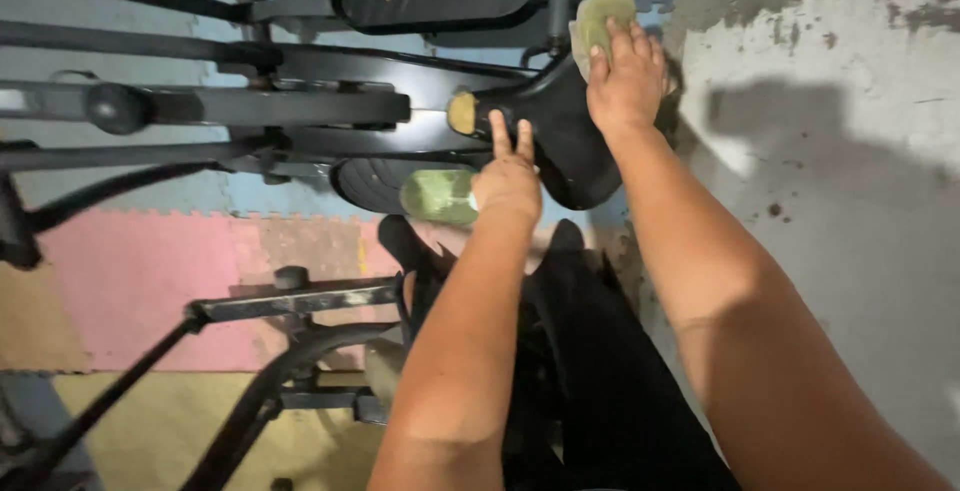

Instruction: Cleaning and wiping down various parts of an elliptical trainer machine.

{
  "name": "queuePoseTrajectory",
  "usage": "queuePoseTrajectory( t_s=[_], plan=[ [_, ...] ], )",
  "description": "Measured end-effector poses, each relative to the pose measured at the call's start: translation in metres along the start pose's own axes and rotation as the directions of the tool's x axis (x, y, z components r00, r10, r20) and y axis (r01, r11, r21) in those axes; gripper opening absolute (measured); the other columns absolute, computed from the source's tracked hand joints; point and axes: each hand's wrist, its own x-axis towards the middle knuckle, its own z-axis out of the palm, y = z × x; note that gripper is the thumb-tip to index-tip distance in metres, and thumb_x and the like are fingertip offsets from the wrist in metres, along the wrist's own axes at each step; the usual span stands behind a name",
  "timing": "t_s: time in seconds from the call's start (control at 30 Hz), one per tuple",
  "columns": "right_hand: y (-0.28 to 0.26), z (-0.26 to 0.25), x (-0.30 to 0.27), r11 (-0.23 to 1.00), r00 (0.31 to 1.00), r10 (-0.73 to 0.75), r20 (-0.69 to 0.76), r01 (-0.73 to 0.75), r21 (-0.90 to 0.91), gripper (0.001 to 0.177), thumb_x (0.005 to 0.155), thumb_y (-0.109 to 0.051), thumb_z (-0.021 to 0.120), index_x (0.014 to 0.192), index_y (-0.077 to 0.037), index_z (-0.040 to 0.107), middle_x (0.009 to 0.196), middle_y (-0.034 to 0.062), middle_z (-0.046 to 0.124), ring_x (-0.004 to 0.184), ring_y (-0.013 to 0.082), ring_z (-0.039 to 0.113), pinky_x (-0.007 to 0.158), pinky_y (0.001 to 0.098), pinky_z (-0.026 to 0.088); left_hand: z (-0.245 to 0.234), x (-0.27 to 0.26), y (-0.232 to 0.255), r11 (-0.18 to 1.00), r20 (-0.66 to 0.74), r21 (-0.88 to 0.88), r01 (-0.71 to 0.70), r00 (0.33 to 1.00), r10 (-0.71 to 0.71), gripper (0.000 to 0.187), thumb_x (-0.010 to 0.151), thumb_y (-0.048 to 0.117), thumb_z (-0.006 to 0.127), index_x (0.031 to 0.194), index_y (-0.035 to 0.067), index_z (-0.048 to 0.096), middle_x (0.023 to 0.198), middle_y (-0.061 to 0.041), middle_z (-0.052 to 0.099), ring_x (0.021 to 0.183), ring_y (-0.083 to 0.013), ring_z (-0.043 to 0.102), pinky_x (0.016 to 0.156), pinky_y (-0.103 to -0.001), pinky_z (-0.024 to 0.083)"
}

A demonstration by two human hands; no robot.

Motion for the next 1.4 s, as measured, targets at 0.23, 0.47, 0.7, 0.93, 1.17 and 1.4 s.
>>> queuePoseTrajectory(
  t_s=[0.23, 0.47, 0.7, 0.93, 1.17, 1.4],
  plan=[
    [-0.065, 0.019, -0.075, 0.923, 0.926, -0.349, 0.144, 0.366, -0.121, 0.039, 0.101, -0.026, 0.060, 0.138, -0.013, 0.064, 0.154, 0.0124, 0.052, 0.151, 0.0398, 0.033, 0.121, 0.0602, 0.016, 0.018, 0.004, -0.049, 0.978, -0.127, 0.014, -0.209, 0.970, 0.209, 0.069, 0.098, 0.011, 0.052, 0.161, 0.029, 0.028, 0.173, -0.009, 0.000, 0.115, -0.0356, 0.068, 0.094, -0.051, 0.053],
    [-0.030, -0.004, -0.125, 0.909, 0.917, -0.389, 0.091, 0.398, -0.126, 0.047, 0.101, -0.018, 0.054, 0.147, -0.014, 0.058, 0.159, 0.0156, 0.049, 0.154, 0.0380, 0.037, 0.131, 0.0552, 0.028, 0.007, -0.040, -0.164, 0.877, -0.351, -0.153, -0.455, 0.855, 0.382, 0.081, 0.075, -0.002, 0.067, 0.151, 0.016, 0.046, 0.164, -0.019, 0.032, 0.109, -0.0446, 0.066, 0.088, -0.050, 0.055],
    [-0.040, 0.088, -0.211, 0.996, 0.891, 0.033, -0.454, 0.007, 0.086, 0.047, 0.111, -0.017, 0.051, 0.156, -0.004, 0.049, 0.167, 0.0289, 0.031, 0.156, 0.0535, 0.020, 0.128, 0.0593, 0.023, 0.042, -0.019, -0.233, 0.842, -0.403, -0.279, -0.462, 0.852, 0.334, 0.072, 0.077, -0.002, 0.066, 0.146, 0.014, 0.055, 0.153, -0.023, 0.046, 0.124, -0.0442, 0.058, 0.101, -0.047, 0.050],
    [-0.076, 0.218, -0.267, 0.648, 0.930, 0.336, -0.149, -0.114, 0.753, 0.055, 0.103, -0.010, 0.052, 0.157, -0.003, 0.045, 0.160, 0.0276, 0.041, 0.136, 0.0516, 0.037, 0.109, 0.0439, 0.040, 0.053, -0.008, -0.256, 0.766, -0.487, -0.386, -0.514, 0.819, 0.304, 0.062, 0.079, -0.001, 0.067, 0.139, 0.007, 0.059, 0.145, -0.024, 0.056, 0.134, -0.0410, 0.054, 0.111, -0.043, 0.045],
    [-0.083, 0.164, -0.171, 0.913, 0.938, -0.345, 0.040, 0.345, -0.217, 0.060, 0.096, -0.024, 0.065, 0.151, -0.006, 0.050, 0.152, 0.0239, 0.048, 0.146, 0.0454, 0.041, 0.124, 0.0581, 0.029, 0.071, 0.020, -0.260, 0.745, -0.576, -0.449, -0.494, 0.797, 0.181, 0.062, 0.079, -0.002, 0.069, 0.140, 0.007, 0.059, 0.144, -0.026, 0.056, 0.132, -0.0428, 0.054, 0.111, -0.044, 0.045],
    [-0.068, 0.198, -0.157, 0.843, 0.858, -0.460, 0.228, 0.503, -0.192, 0.063, 0.098, -0.028, 0.071, 0.154, -0.008, 0.049, 0.159, 0.0252, 0.042, 0.144, 0.0447, 0.039, 0.120, 0.0601, 0.026, 0.111, 0.057, -0.264, 0.707, -0.646, -0.503, -0.497, 0.759, 0.073, 0.063, 0.078, -0.002, 0.068, 0.140, 0.004, 0.057, 0.142, -0.026, 0.057, 0.132, -0.0431, 0.056, 0.113, -0.045, 0.044]
  ],
)
